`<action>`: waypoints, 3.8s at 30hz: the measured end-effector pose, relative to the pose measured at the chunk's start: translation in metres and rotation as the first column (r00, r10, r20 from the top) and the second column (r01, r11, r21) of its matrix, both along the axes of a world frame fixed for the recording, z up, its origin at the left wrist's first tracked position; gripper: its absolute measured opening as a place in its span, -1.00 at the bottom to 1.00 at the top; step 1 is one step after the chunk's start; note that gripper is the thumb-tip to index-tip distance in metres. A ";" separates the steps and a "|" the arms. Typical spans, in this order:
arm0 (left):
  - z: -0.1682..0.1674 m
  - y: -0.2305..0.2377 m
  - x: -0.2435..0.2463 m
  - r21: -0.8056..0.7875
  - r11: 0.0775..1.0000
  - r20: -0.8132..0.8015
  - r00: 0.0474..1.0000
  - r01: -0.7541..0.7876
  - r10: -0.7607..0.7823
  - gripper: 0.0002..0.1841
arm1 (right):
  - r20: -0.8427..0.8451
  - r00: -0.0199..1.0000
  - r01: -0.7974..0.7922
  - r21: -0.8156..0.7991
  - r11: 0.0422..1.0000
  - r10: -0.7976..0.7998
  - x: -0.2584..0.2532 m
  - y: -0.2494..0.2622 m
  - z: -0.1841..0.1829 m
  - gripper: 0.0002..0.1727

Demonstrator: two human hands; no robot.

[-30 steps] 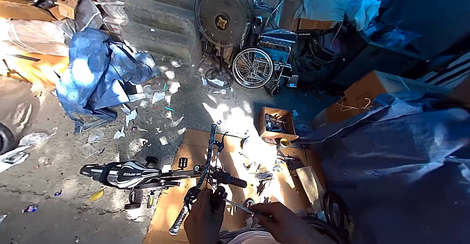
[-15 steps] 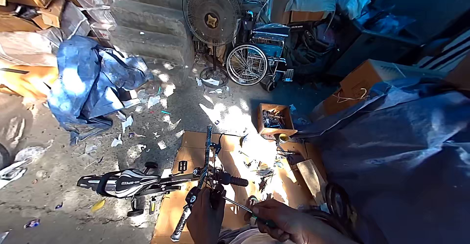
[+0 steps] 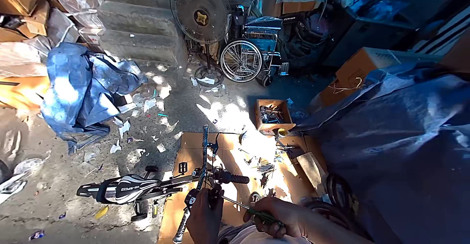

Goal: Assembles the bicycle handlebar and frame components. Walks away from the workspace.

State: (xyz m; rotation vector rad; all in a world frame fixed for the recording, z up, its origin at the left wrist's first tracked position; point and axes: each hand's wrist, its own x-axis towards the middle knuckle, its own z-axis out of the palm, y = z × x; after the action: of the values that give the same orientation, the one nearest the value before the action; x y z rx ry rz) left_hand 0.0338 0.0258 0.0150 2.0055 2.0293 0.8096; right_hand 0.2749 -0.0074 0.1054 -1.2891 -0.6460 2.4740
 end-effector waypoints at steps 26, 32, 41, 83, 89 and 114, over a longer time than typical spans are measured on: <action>0.003 0.010 0.003 0.016 0.999 -0.117 0.993 0.029 -0.027 -0.49 | 0.790 0.398 -0.778 0.560 0.284 -0.467 -0.018 -0.019 -0.030 -0.73; 0.004 0.011 0.003 -0.044 0.999 -0.128 0.991 0.016 -0.021 -0.51 | 0.006 0.975 0.220 0.064 0.973 -0.221 0.000 -0.007 -0.017 -0.59; -0.001 0.012 0.006 -0.024 0.998 -0.123 0.990 0.064 -0.067 -0.49 | 0.749 0.455 -0.741 0.619 0.263 -0.482 -0.007 -0.024 -0.039 -0.75; 0.001 0.028 0.027 -0.204 0.977 -0.154 0.984 0.057 -0.089 -0.49 | 0.133 0.988 0.078 0.020 0.997 -0.080 0.034 0.012 -0.031 -0.46; -0.004 0.028 0.030 -0.115 0.990 -0.174 0.979 0.084 -0.104 -0.48 | 0.736 0.517 -0.623 0.674 0.398 -0.437 0.024 -0.006 -0.051 -0.72; -0.013 0.019 0.074 -0.227 0.973 -0.178 0.981 0.039 -0.081 -0.56 | 0.840 0.520 -0.649 0.505 0.569 -0.152 0.062 0.002 -0.050 -0.63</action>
State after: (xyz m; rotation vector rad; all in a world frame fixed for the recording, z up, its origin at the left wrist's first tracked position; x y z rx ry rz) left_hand 0.1078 0.0447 0.0025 2.0681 2.0383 0.3738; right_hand 0.3367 -0.0056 0.0556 -1.9281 -2.0580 1.1152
